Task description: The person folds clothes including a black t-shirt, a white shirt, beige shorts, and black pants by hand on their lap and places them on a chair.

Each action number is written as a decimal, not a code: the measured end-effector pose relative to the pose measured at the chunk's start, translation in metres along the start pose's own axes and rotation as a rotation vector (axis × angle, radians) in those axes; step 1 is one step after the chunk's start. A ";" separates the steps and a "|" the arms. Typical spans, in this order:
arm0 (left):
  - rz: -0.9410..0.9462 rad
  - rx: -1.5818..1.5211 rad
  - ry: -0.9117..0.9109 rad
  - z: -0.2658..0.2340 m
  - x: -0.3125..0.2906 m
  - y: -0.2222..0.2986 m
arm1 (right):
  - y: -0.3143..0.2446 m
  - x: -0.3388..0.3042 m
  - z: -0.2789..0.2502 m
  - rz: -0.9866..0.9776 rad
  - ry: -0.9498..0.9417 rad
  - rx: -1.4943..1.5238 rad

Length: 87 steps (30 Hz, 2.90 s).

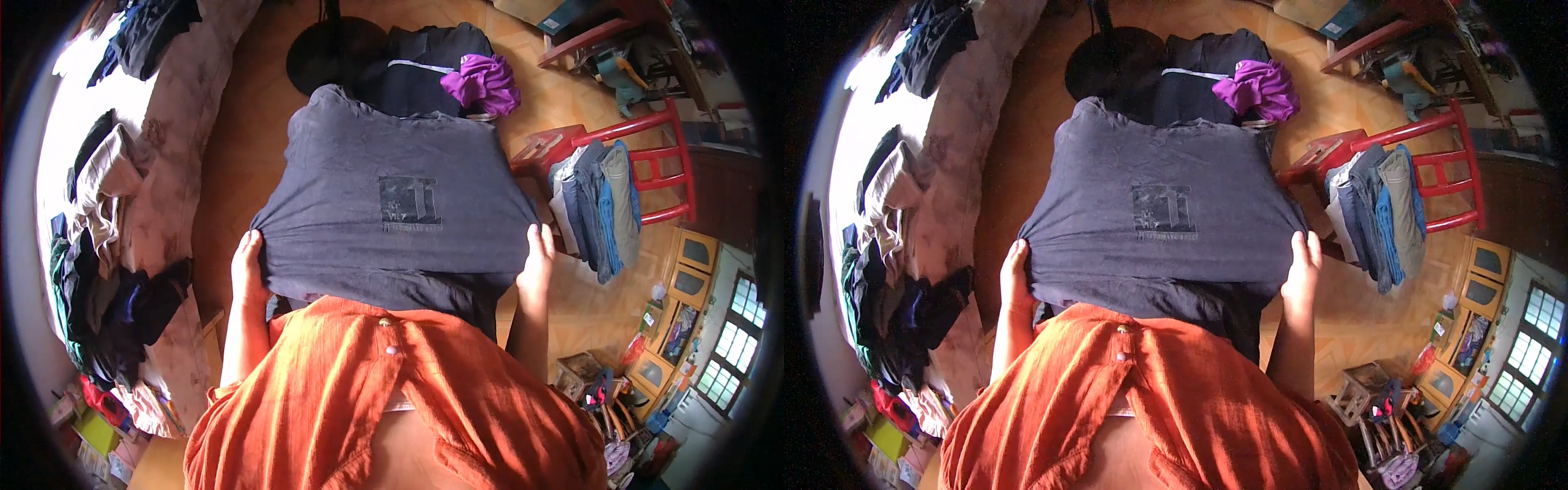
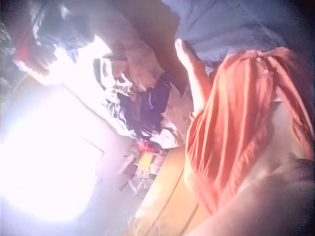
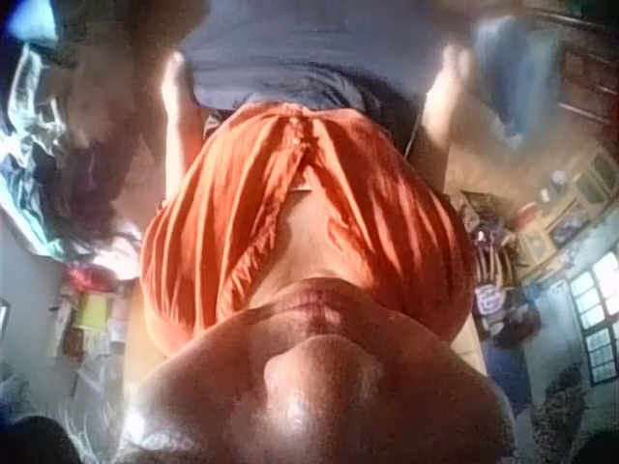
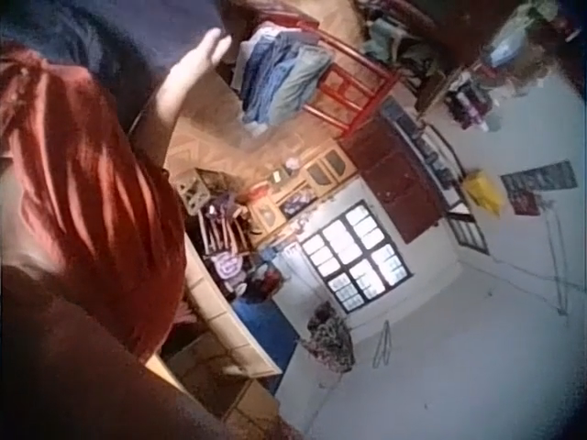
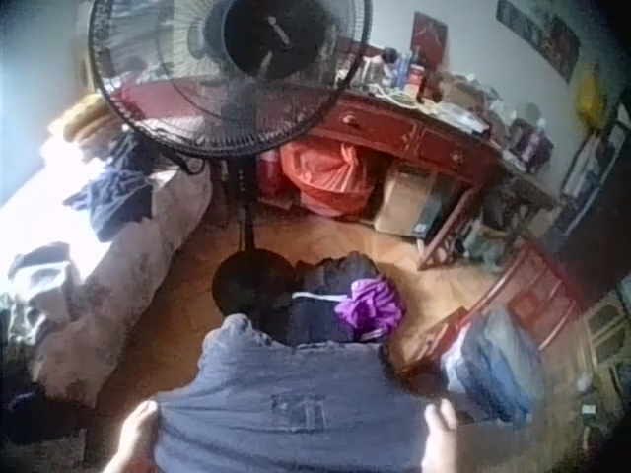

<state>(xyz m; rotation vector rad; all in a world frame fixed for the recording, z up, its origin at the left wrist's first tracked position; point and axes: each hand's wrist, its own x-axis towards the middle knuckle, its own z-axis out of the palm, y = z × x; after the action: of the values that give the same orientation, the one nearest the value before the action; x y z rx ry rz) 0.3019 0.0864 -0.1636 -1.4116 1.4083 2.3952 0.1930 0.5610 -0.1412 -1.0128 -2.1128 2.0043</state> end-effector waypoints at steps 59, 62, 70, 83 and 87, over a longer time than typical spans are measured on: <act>0.671 0.832 -0.878 0.150 0.008 0.090 | -0.066 -0.030 0.225 -0.387 -1.024 -0.622; 0.644 0.673 -0.716 0.126 0.012 0.127 | -0.116 0.067 0.211 -0.658 -0.677 -0.561; 0.569 0.098 0.191 -0.065 0.042 0.146 | -0.266 0.258 0.175 -1.306 0.000 -0.909; 1.068 1.127 1.132 -0.154 0.132 0.338 | -0.051 0.076 0.236 -0.511 -1.107 -1.061; 0.615 1.328 1.126 -0.205 0.180 0.351 | -0.027 0.052 0.215 -0.350 -1.189 -1.003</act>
<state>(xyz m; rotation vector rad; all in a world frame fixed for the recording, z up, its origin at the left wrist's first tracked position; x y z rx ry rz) 0.1861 -0.3357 -0.0882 -1.8186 2.9380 -0.0434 0.0411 0.4009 -0.1694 0.9072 -3.5915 1.3555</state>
